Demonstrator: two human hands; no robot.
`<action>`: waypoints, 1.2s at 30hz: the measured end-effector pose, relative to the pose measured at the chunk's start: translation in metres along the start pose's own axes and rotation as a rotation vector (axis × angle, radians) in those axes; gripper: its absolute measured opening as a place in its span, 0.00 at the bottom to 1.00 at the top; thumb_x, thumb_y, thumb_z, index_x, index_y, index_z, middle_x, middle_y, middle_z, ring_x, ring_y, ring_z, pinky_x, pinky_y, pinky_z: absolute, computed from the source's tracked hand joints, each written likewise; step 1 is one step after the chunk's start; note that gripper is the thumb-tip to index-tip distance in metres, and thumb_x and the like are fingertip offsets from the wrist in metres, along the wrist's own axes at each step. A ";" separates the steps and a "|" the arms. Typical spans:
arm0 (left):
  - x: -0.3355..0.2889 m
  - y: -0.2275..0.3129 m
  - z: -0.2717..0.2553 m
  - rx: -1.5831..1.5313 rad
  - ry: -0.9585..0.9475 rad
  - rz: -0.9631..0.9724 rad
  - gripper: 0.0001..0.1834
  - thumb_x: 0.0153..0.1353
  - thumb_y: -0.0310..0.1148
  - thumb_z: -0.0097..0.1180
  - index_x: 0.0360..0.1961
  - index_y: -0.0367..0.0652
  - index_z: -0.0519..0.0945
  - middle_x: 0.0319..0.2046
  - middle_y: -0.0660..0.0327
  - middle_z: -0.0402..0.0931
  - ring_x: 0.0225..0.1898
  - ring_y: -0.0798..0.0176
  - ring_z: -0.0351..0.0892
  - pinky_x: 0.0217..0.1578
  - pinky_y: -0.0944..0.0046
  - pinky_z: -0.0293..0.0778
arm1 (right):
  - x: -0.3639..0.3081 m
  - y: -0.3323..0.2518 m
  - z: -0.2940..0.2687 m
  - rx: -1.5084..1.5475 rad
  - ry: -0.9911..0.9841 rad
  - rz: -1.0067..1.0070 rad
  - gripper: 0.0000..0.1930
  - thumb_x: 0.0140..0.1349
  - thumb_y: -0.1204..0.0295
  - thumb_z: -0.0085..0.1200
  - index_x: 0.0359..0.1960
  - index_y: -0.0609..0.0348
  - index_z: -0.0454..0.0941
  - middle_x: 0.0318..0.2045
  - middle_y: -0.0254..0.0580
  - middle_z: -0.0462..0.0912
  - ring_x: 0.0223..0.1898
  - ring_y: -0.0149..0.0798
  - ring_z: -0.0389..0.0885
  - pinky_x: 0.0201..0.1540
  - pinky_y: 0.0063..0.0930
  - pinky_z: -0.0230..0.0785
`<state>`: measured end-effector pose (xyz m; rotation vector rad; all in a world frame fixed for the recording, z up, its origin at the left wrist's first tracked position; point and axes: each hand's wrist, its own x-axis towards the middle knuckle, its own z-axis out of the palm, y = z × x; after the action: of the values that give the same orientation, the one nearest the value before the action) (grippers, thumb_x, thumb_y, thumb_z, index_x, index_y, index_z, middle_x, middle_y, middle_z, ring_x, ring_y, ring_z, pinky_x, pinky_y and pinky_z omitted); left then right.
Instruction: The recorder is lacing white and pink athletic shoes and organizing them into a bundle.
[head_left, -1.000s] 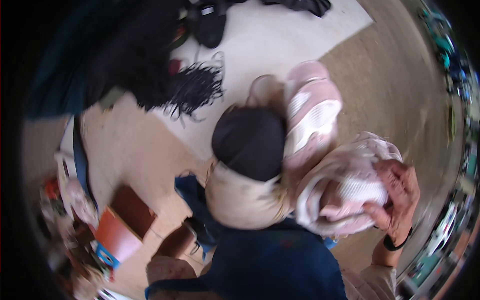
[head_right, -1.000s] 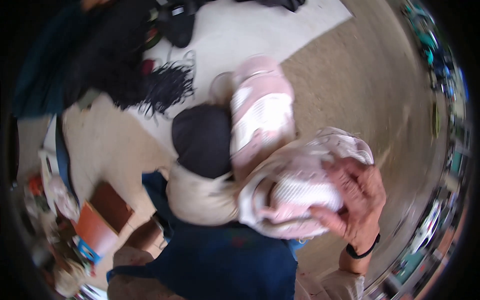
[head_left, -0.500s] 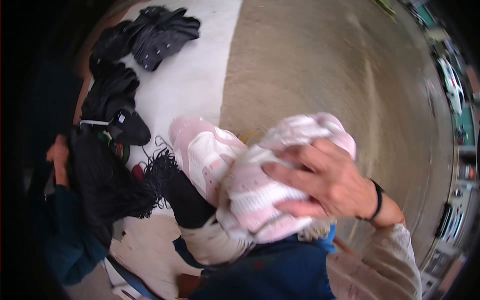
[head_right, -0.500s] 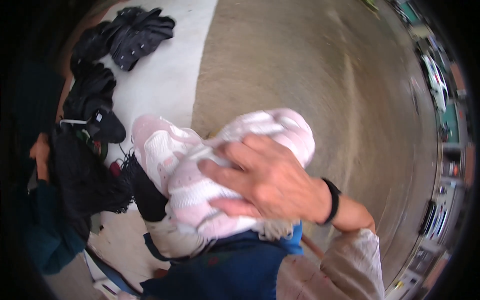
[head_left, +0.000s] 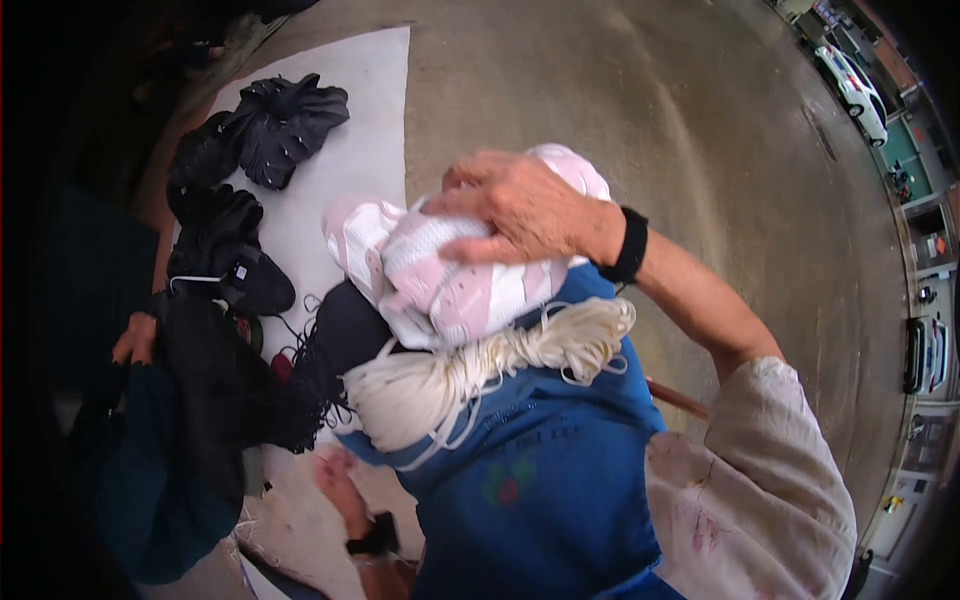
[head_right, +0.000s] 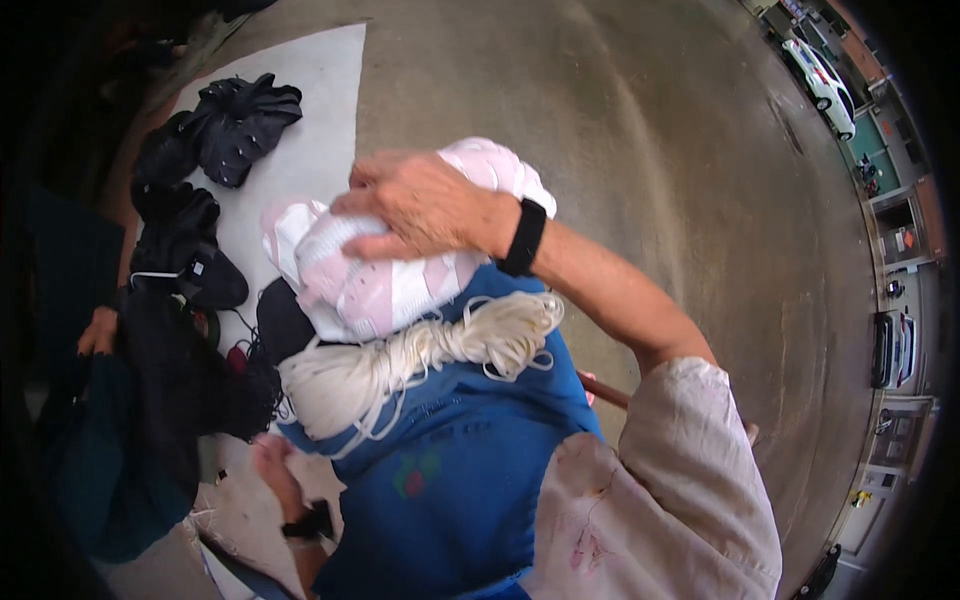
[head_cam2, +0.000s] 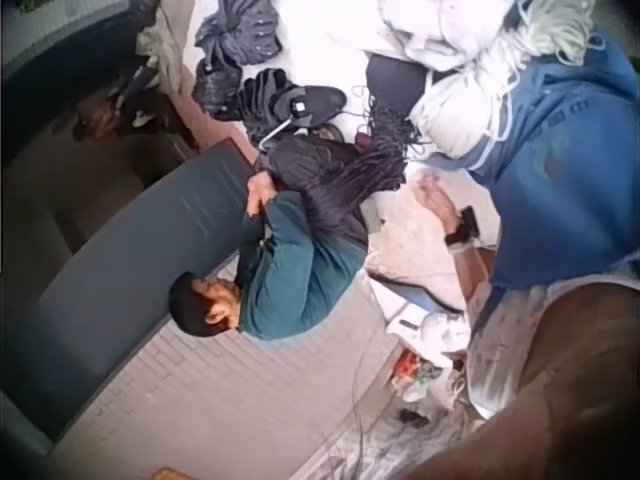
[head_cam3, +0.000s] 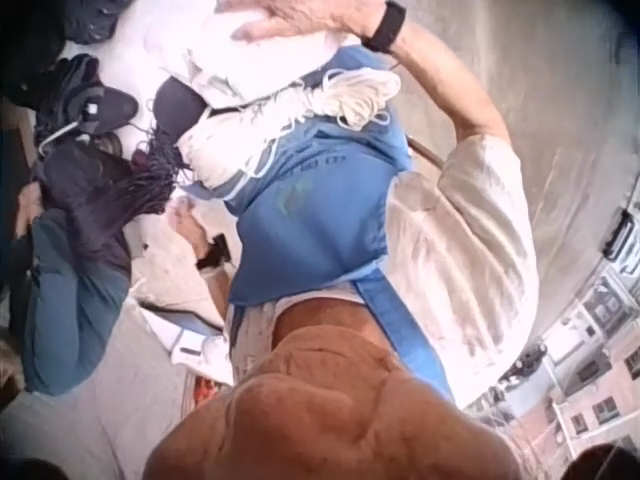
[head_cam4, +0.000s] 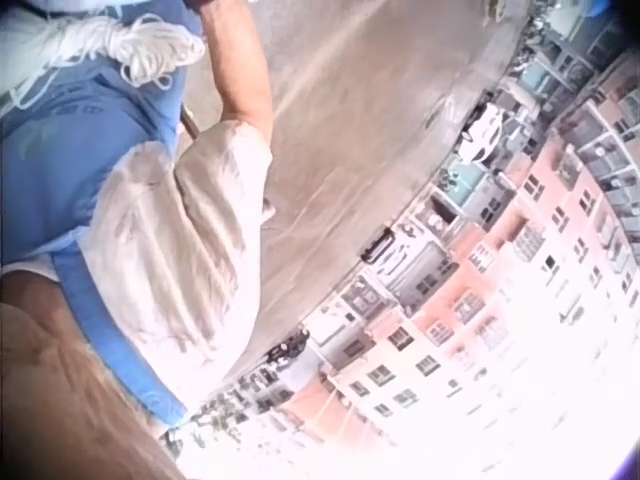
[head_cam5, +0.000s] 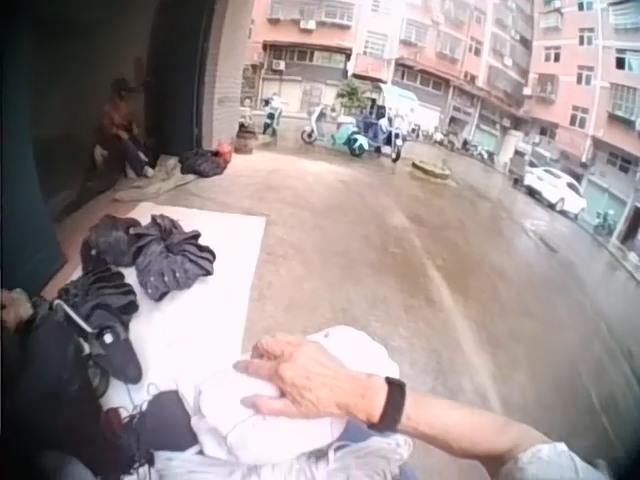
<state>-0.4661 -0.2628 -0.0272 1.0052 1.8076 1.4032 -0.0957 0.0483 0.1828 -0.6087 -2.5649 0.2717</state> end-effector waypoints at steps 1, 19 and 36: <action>0.005 0.036 -0.004 0.051 -0.078 -0.020 0.05 0.60 0.29 0.52 0.36 0.40 0.73 0.31 0.59 0.73 0.33 0.65 0.73 0.37 0.63 0.71 | 0.004 -0.001 0.004 -0.002 -0.033 0.013 0.23 0.56 0.52 0.54 0.44 0.56 0.81 0.37 0.49 0.78 0.38 0.47 0.77 0.39 0.36 0.72; 0.167 0.198 0.189 0.237 -0.912 0.021 0.50 0.37 0.33 0.70 0.63 0.37 0.59 0.54 0.55 0.71 0.53 0.60 0.71 0.55 0.63 0.65 | -0.164 0.033 -0.015 0.226 0.181 1.205 0.28 0.63 0.47 0.45 0.31 0.66 0.78 0.25 0.39 0.78 0.27 0.33 0.74 0.31 0.29 0.68; 0.204 0.116 0.185 -0.623 -0.828 -0.628 0.27 0.69 0.42 0.38 0.65 0.40 0.59 0.62 0.55 0.64 0.59 0.52 0.68 0.58 0.50 0.68 | -0.119 0.075 0.058 1.170 0.741 0.866 0.27 0.62 0.53 0.53 0.49 0.68 0.72 0.45 0.41 0.78 0.45 0.33 0.76 0.47 0.28 0.70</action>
<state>-0.3927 0.0193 0.0369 0.4864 0.8552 0.8532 -0.0040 0.0538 0.0615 -0.9953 -1.0025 1.3666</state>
